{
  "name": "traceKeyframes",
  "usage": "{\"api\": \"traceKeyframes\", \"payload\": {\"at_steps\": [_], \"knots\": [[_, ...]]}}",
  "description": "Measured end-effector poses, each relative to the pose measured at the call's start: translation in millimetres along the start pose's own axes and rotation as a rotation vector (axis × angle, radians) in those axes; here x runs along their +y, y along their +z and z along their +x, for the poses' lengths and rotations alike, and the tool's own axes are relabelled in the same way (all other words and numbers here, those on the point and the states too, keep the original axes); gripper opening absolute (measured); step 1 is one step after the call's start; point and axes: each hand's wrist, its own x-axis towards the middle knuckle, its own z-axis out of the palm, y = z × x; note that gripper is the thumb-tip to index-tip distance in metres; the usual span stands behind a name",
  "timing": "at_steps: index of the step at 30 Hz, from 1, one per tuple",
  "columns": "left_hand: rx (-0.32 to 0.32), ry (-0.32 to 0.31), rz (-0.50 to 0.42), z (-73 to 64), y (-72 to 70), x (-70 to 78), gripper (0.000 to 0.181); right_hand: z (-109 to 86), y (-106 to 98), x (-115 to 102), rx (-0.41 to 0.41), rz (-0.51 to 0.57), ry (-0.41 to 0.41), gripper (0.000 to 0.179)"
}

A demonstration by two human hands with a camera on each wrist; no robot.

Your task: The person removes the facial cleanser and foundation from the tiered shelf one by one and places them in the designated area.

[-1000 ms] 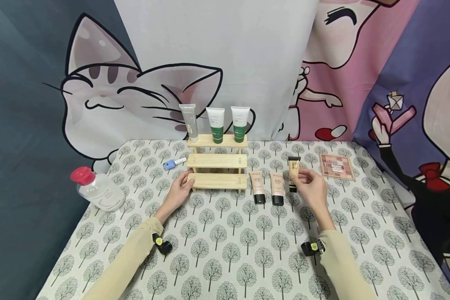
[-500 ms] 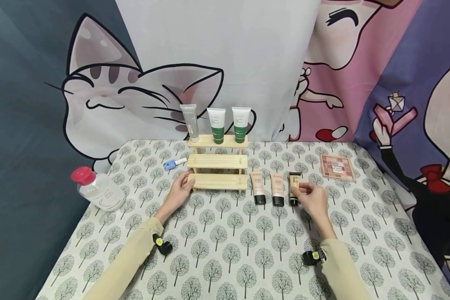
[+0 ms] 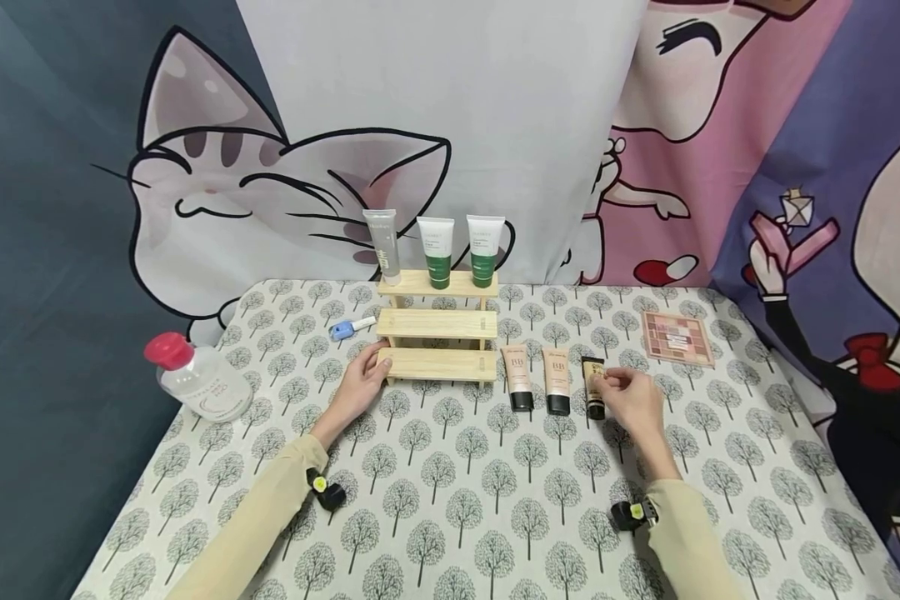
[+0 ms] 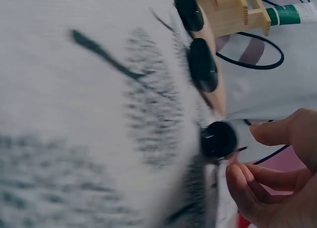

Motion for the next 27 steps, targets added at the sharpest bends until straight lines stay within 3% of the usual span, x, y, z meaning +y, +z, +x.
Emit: {"api": "traceKeyframes", "payload": {"at_steps": [5, 18, 26, 27], "knots": [[0.006, 0.004, -0.003, -0.1, -0.4, 0.0, 0.049, 10.1, -11, -22, 0.068, 0.005, -0.079, 0.049], [-0.001, -0.002, -0.018, -0.8, -1.3, -1.2, 0.049, 42.6, -28, -102, 0.016, 0.129, -0.152, 0.060], [-0.008, 0.008, -0.006, -2.1, -0.3, 4.0, 0.049, 65.9, -24, -136, 0.010, 0.247, -0.204, 0.058], [-0.004, 0.011, -0.005, -0.1, 0.5, -0.5, 0.049, 68.0, -23, -139, 0.001, 0.265, -0.206, 0.058]]}}
